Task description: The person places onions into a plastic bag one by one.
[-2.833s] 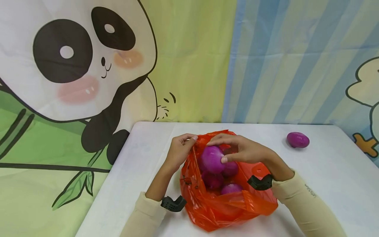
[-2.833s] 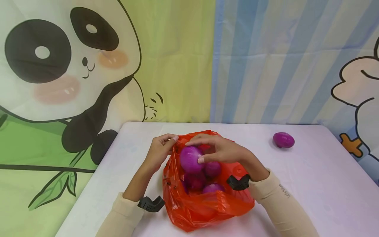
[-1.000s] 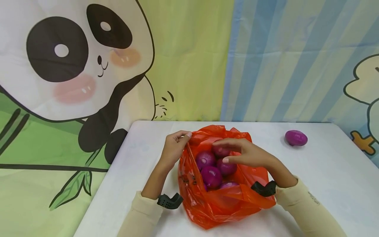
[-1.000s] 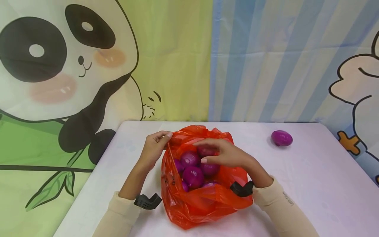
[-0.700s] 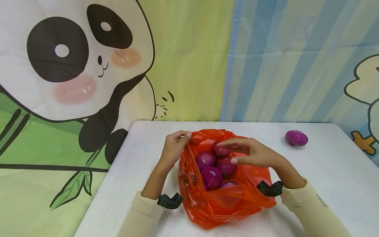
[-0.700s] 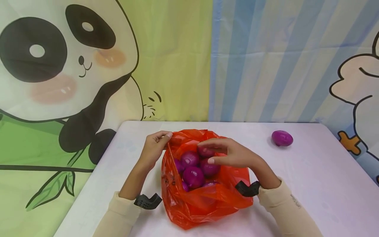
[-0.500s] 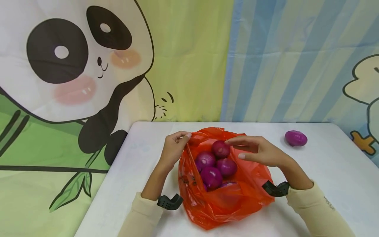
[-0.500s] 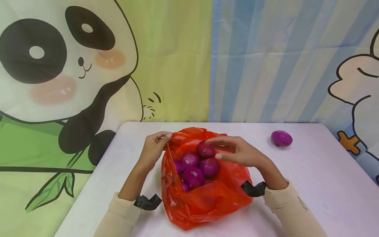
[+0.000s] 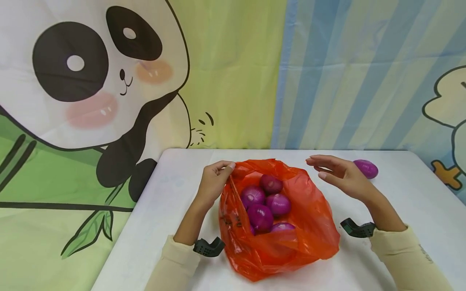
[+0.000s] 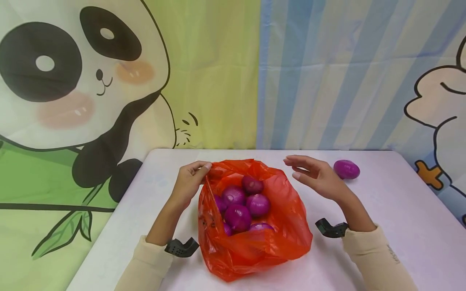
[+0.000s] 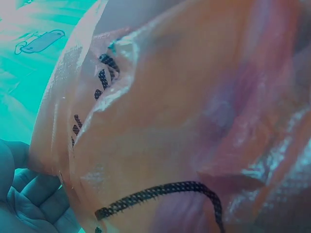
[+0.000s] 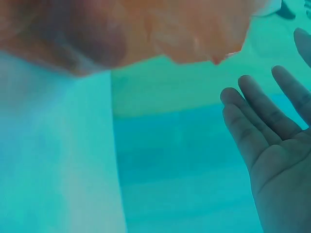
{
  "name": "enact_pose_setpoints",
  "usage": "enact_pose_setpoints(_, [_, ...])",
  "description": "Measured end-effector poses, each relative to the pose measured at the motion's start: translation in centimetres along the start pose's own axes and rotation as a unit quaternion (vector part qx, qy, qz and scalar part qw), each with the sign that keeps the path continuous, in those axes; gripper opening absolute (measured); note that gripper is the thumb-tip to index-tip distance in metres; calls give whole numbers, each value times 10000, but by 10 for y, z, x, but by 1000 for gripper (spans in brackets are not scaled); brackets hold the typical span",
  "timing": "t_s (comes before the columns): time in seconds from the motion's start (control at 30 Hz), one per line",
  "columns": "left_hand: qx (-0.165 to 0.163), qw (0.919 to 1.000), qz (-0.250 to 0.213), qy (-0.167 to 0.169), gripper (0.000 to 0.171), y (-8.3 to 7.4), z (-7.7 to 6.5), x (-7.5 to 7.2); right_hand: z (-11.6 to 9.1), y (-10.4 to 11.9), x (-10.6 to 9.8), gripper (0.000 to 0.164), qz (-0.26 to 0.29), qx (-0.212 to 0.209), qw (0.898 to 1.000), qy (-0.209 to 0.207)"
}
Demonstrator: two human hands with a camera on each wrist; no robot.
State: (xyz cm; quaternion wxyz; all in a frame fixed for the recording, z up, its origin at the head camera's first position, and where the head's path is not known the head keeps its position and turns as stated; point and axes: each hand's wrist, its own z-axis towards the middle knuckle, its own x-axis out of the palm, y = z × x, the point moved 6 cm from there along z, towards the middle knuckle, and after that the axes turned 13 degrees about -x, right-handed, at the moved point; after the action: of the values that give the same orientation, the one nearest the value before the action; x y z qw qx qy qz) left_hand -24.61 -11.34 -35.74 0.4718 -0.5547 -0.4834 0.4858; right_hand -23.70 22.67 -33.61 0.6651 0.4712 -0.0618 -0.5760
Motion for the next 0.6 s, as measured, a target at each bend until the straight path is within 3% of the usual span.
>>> enact_pose_setpoints(0.17, [-113,9999,10,23,29,1,0,-1,-14,-15,-13,44,-468,379,9979,-233])
enact_pose_setpoints(0.4, [-72,9999,139,4,24,-25,-21,1,-33,-34,-37,42,-1159,706,9883,-694])
enact_pose_setpoints(0.6, [-70,9999,141,13,24,-27,-21,1,-52,-56,-61,48,-1966,1535,9641,-915])
